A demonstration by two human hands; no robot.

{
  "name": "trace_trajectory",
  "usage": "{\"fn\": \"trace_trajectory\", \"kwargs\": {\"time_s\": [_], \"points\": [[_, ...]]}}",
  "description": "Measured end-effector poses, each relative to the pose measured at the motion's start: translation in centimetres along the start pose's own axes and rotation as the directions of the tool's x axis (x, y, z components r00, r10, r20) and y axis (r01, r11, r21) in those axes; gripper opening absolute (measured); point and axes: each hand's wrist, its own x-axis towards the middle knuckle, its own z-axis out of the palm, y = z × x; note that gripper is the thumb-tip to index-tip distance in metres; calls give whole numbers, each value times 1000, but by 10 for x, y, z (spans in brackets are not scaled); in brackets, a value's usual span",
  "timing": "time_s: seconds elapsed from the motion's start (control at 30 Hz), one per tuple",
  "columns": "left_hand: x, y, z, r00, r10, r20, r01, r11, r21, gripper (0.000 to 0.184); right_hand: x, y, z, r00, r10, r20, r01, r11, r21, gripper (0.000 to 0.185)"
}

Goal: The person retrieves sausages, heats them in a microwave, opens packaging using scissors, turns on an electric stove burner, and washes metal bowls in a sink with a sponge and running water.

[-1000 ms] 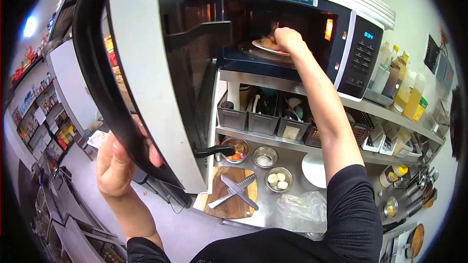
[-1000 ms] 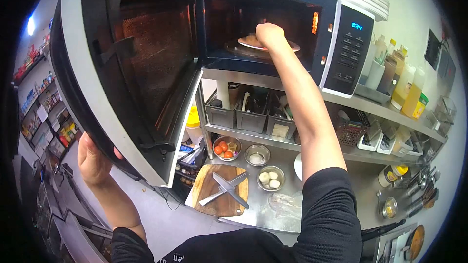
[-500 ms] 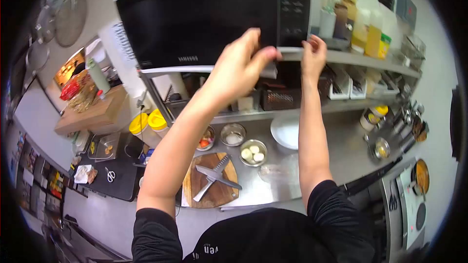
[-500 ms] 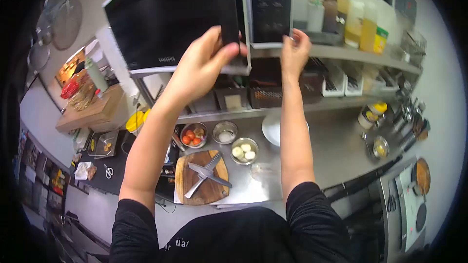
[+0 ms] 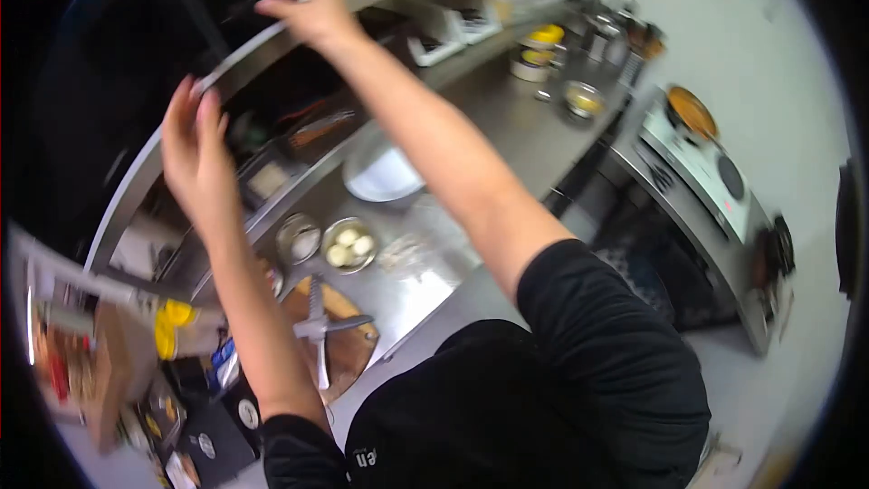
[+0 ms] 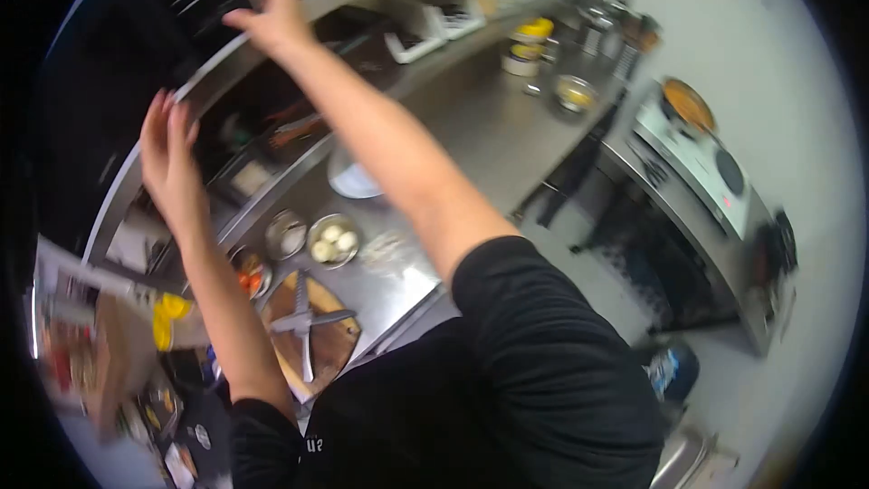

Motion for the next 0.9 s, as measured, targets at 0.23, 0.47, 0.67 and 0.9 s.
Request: {"fn": "trace_trajectory", "kwargs": {"time_s": [0.23,0.47,0.67,0.9], "points": [[-173,-49,-32,830,-511,224,507,858,81,23,7,-9,-8,991,105,88,-94,987,-127,63],[-243,-45,-51,679,-627,382,649,756,88,22,7,-2,0,996,85,-13,-86,982,-166,60],[-290,-45,-61,461,-780,424,837,541,86,18,5,-7,-4,995,103,8,-100,979,-176,60],[-288,-52,-48,434,-760,484,832,545,108,16,5,-15,-9,985,162,63,-152,979,-132,58]]}}
